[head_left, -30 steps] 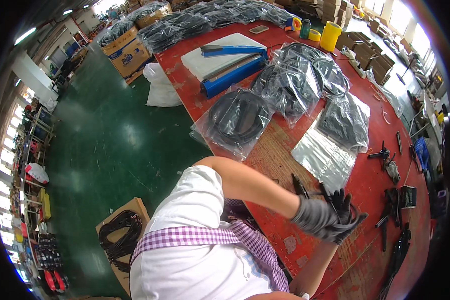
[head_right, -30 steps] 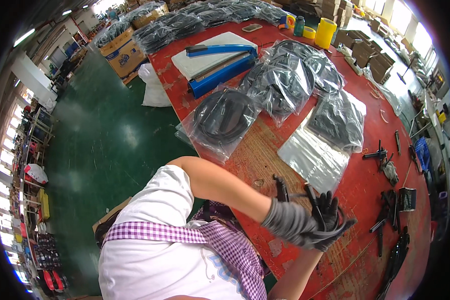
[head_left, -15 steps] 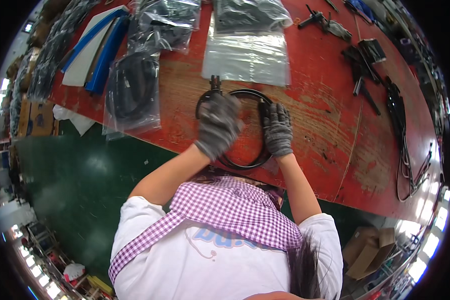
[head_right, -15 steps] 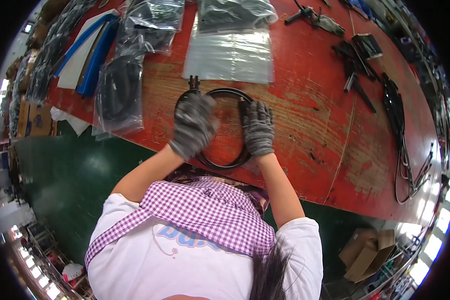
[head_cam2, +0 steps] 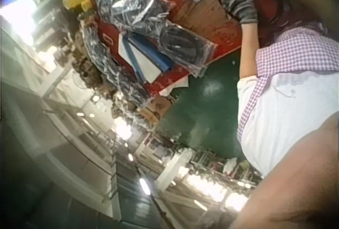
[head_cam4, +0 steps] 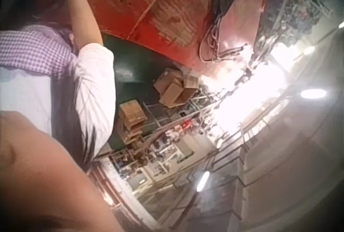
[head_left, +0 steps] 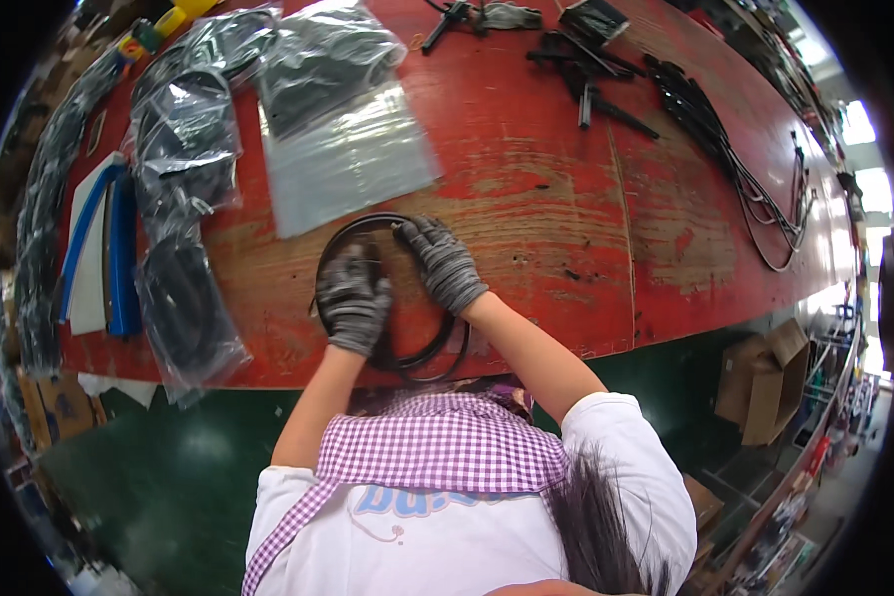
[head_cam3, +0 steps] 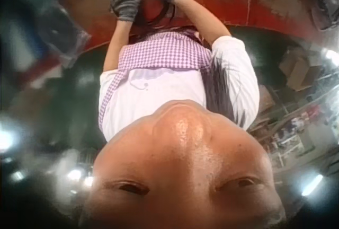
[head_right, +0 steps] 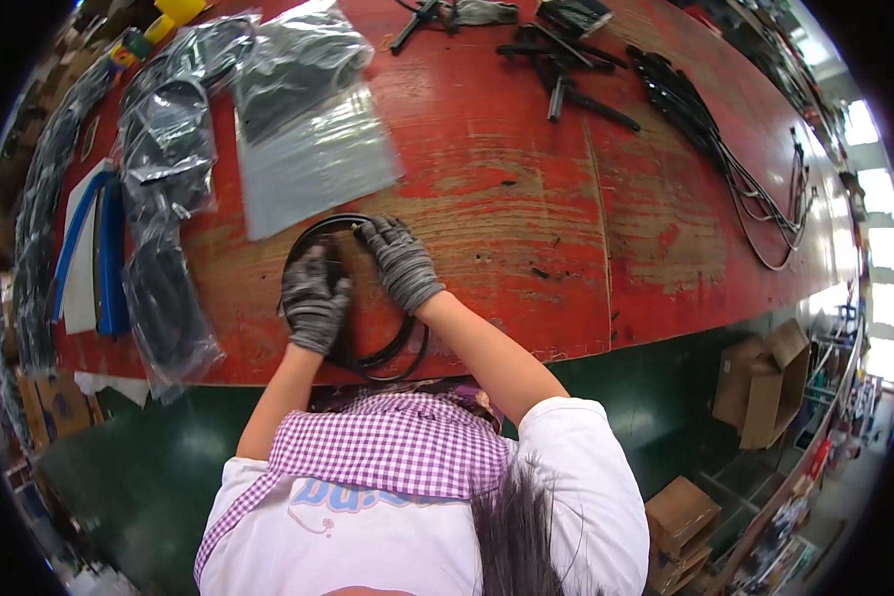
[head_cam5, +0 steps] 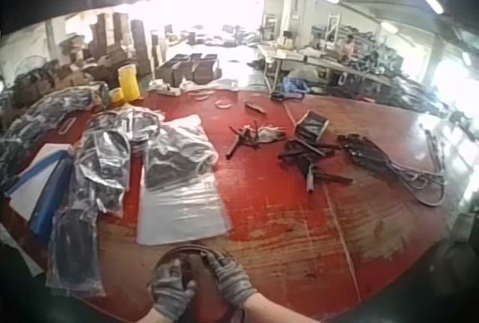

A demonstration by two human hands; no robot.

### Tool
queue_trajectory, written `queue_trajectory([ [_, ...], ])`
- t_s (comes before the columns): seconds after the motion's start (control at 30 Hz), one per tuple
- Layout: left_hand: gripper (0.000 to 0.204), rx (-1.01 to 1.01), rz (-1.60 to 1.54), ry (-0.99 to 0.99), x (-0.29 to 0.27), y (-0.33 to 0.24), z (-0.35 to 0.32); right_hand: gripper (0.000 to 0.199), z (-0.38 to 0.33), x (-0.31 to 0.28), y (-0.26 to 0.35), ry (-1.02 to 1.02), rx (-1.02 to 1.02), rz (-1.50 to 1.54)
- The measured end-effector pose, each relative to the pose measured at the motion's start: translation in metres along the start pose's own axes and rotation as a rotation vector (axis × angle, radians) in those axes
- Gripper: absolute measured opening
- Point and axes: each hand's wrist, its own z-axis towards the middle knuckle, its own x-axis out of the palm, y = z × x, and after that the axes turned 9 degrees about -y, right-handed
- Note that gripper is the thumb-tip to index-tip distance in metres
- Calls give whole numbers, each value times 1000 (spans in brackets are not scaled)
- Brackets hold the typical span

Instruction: The person repeatedly picks up black cables from a pile on a red table, coils them into circular shapes, and places them into clear plastic bags. The person then moves the packaged cables to a stack on the left side of the table. The process is repeated for multiple cables throughout the video.

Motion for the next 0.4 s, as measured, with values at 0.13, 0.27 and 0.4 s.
queue_trajectory([
  [0.13,63,-168,120,-49,-12,30,0,39,-4,-16,8,41,-25,41],
  [0.27,63,-291,12,11,-25,41,-20,34,29,-54,-55,-320,77,-28],
  [0.4,64,-291,-11,10,-26,39,-21,56,92,-133,-174,-690,597,-563],
])
